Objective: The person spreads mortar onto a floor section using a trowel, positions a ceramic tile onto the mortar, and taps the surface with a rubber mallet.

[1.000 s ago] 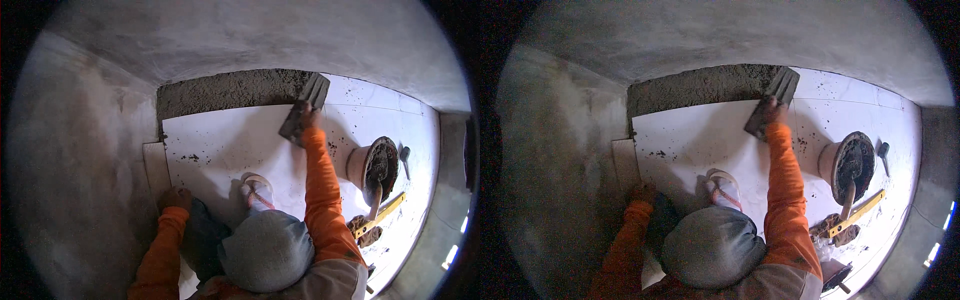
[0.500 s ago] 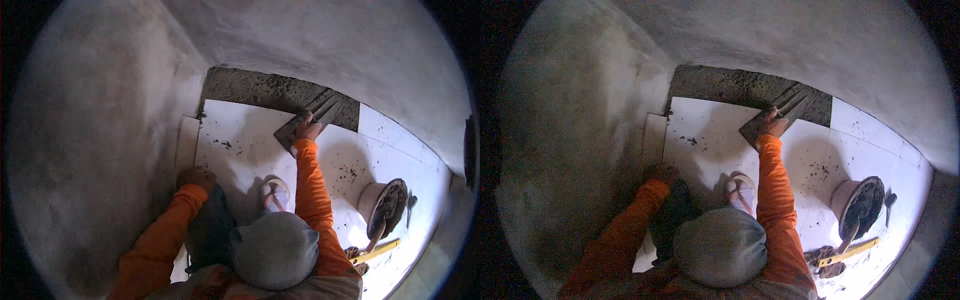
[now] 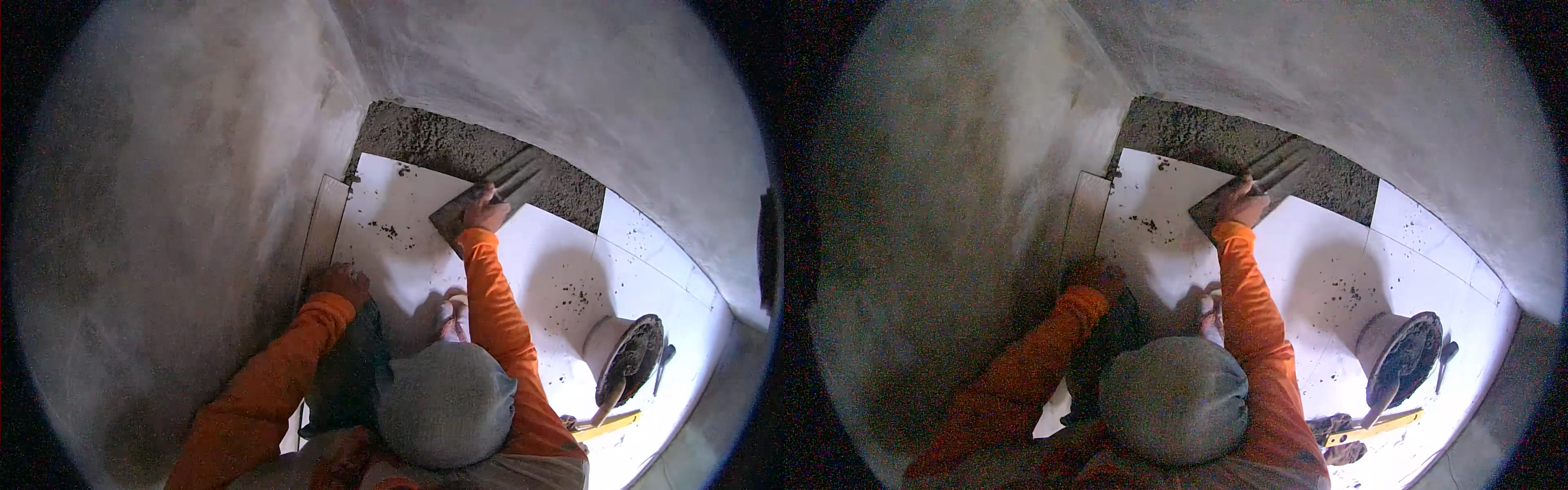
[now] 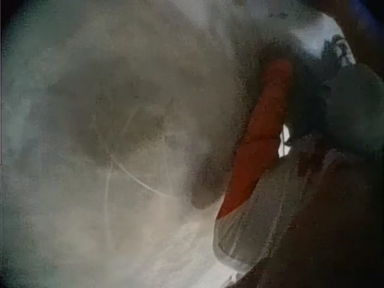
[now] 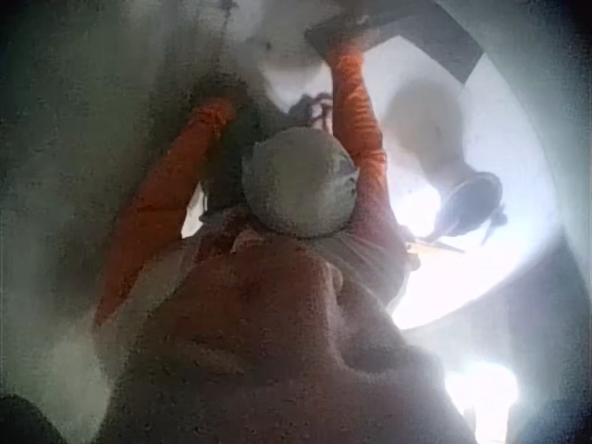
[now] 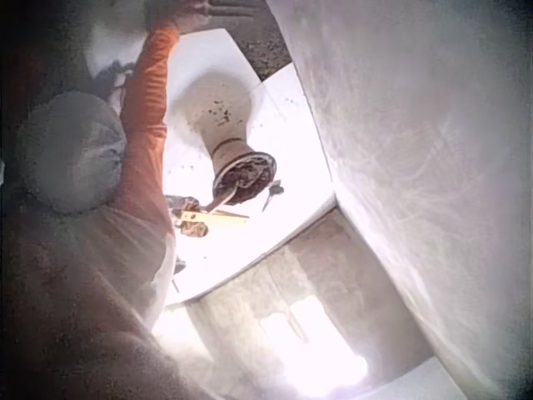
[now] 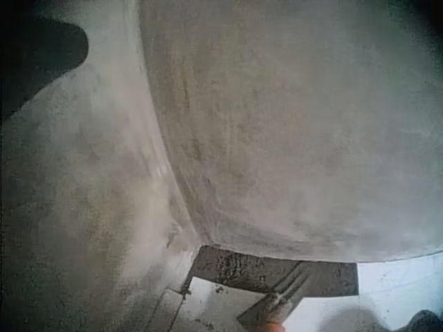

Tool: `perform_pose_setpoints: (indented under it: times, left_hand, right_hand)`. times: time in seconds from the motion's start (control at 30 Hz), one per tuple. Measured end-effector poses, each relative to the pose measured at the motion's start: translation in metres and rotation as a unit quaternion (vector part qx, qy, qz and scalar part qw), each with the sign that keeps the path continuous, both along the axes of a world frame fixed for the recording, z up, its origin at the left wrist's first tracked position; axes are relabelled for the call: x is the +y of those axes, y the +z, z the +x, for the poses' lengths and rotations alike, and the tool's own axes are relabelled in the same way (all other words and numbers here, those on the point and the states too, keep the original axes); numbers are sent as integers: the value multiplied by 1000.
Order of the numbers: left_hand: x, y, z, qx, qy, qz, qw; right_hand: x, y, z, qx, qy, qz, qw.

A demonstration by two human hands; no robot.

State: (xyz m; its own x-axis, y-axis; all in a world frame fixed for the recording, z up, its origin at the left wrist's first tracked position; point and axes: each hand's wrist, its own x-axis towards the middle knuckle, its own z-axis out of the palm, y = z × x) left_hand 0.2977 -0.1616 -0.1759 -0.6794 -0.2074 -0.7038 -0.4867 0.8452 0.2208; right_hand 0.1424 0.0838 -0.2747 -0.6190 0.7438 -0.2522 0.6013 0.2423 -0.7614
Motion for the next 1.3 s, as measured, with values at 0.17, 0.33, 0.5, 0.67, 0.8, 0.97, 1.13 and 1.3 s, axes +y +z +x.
perform_pose_setpoints:
  times: [0.17,0.33,0.5,0.67,0.8,0.97,1.13,1.3]
  left_hand:
    - [-6,-3,1,-56,-83,-31,995]
    - [-19,-19,20,21,-123,-73,990]
    - [-28,-52,16,-62,-201,12,978]
    - [1,25,-7,3,-17,-15,1000]
    - [-29,-58,22,103,-83,-33,991]
    - [-23,-36,17,69,-151,-146,975]
    - [10,44,-13,-31,-87,-60,994]
    - [-7,6,-6,-26,-110,-106,988]
  right_hand:
    - [-53,-1,28,45,249,74,965]
    - [9,-11,30,187,38,105,976]
    - [24,-16,25,87,166,-28,982]
    - [1,47,49,51,181,-44,981]
    - [65,-7,35,11,73,-9,997]
    - [-27,18,43,33,303,-54,951]
    - [-44,5,23,41,185,-111,976]
    - [-110,18,23,93,351,36,931]
